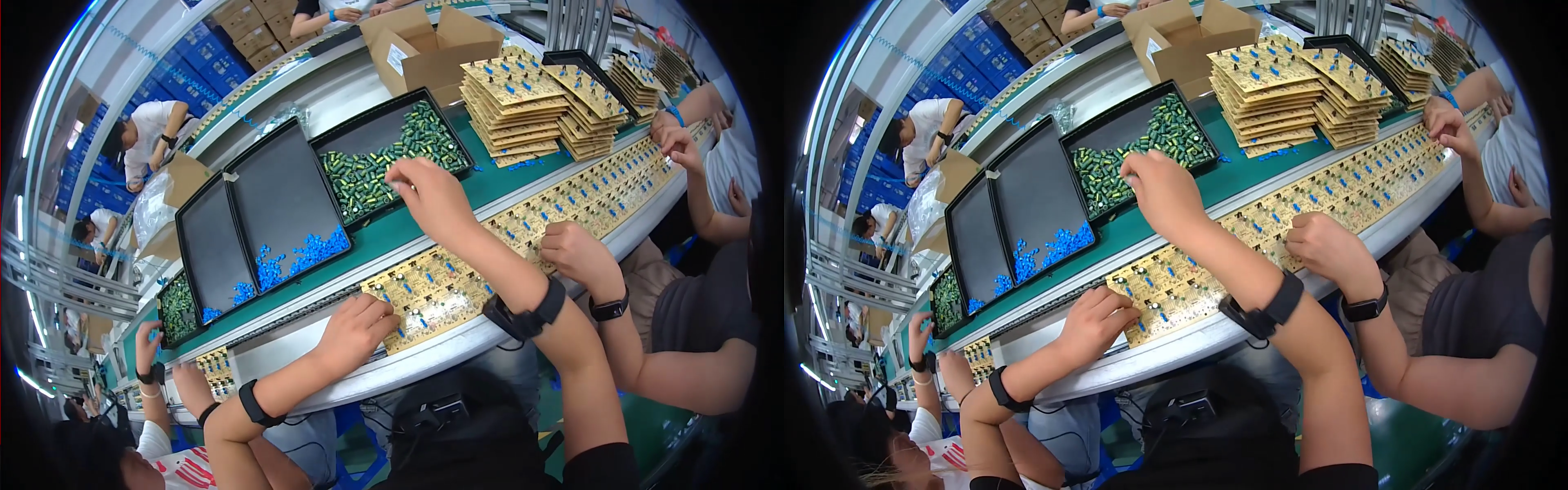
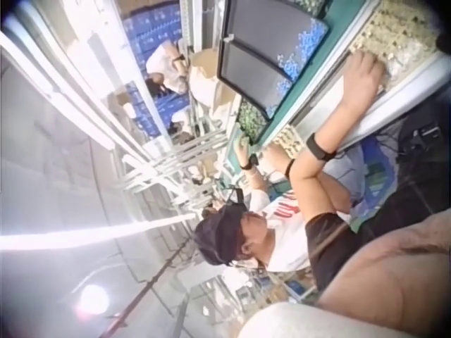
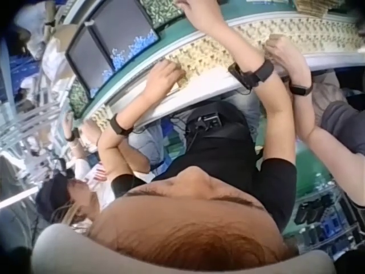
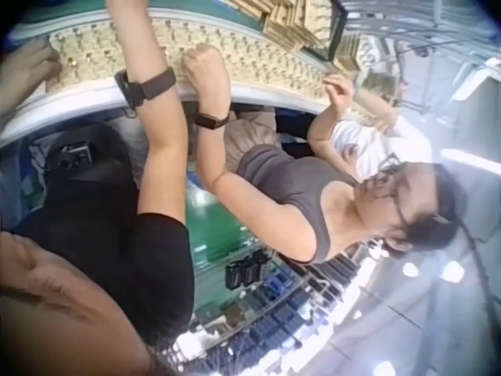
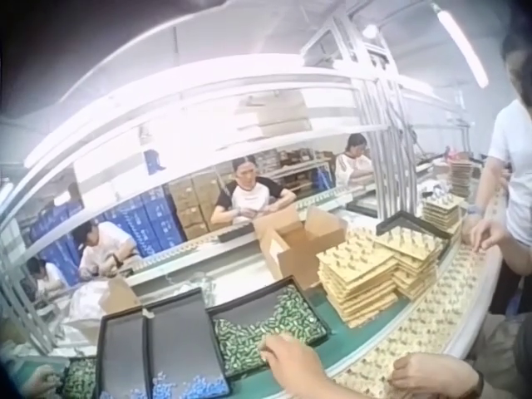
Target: The person picks up green and blue capacitors from trays and inserts them into circuit boards on a conveyor belt.
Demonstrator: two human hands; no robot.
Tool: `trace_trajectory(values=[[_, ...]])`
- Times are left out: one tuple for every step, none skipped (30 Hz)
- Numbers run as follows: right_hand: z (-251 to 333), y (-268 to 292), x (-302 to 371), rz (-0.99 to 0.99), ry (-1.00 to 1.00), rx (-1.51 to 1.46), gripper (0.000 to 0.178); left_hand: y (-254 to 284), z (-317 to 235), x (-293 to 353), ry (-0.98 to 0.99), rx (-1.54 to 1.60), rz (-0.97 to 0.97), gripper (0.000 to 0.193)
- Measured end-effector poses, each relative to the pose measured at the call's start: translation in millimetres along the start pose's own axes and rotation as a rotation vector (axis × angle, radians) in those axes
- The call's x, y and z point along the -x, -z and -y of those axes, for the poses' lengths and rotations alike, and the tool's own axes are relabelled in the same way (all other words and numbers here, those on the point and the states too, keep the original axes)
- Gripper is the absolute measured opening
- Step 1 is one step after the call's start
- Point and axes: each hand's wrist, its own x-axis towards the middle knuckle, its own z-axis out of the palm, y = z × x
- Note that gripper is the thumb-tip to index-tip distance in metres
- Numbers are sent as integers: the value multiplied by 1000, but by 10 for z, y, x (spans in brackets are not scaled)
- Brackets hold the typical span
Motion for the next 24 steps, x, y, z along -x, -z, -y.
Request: trace_trajectory(values=[[35, 6, 54, 11, 12, -6, 11, 45, 7, 6, 40, 105, -6, 25], [50, 31, 127, 51, 47, -21, 11, 92, 19, 12, 82, 211, -15, 26], [54, 67, 209, 92, 81, -26, 12, 142, 49, -9, 92, 212, -31, 26], [53, 124, 300, 105, 91, -10, 12, 196, 101, -77, 138, 151, -47, 27], [49, 175, 390, 194, -99, -191, 12, 228, 181, -149, 187, 91, -63, 28], [39, 252, 475, 280, -292, -365, 12, 214, 297, -261, 176, 29, -131, 30], [-16, 310, 542, 295, -282, -343, 12, 189, 461, -394, 125, -57, -177, 28], [-74, 334, 600, 339, -450, -482, 14, 222, 608, -511, 84, -195, -204, 24], [-110, 349, 645, 380, -621, -616, 15, 193, 811, -614, 46, -285, -245, 21], [-127, 384, 672, 395, -611, -596, 15, 186, 955, -715, 104, -312, -201, 20], [-135, 411, 690, 383, -668, -649, 17, 147, 1053, -768, 115, -313, -220, 20], [-154, 426, 711, 367, -732, -703, 20, 112, 1116, -814, 171, -260, -207, 18], [-183, 446, 729, 378, -728, -690, 20, 81, 1174, -851, 226, -206, -192, 16], [-213, 465, 742, 401, -713, -691, 21, 55, 1233, -881, 280, -157, -101, 15], [-235, 485, 754, 420, -704, -691, 23, 37, 1249, -902, 283, -149, -109, 15], [-199, 515, 743, 420, -702, -655, 21, 20, 1263, -912, 314, -133, -100, 16], [-219, 521, 753, 425, -705, -648, 21, 4, 1272, -911, 346, -117, -89, 18], [-251, 546, 763, 423, -667, -606, 20, -10, 1273, -924, 348, -111, -96, 18], [-280, 563, 769, 421, -628, -565, 20, -23, 1274, -930, 358, -60, -135, 17], [-305, 572, 774, 425, -628, -558, 20, -35, 1274, -934, 368, -10, -174, 15], [-336, 564, 781, 425, -579, -500, 19, -40, 1266, -928, 374, -7, -177, 15], [-350, 554, 781, 425, -530, -443, 18, -43, 1254, -922, 365, -16, -211, 14], [-347, 545, 774, 431, -531, -441, 18, -48, 1247, -916, 354, -25, -246, 13], [-337, 533, 764, 427, -513, -373, 16, -55, 1252, -903, 360, -23, -247, 13]])
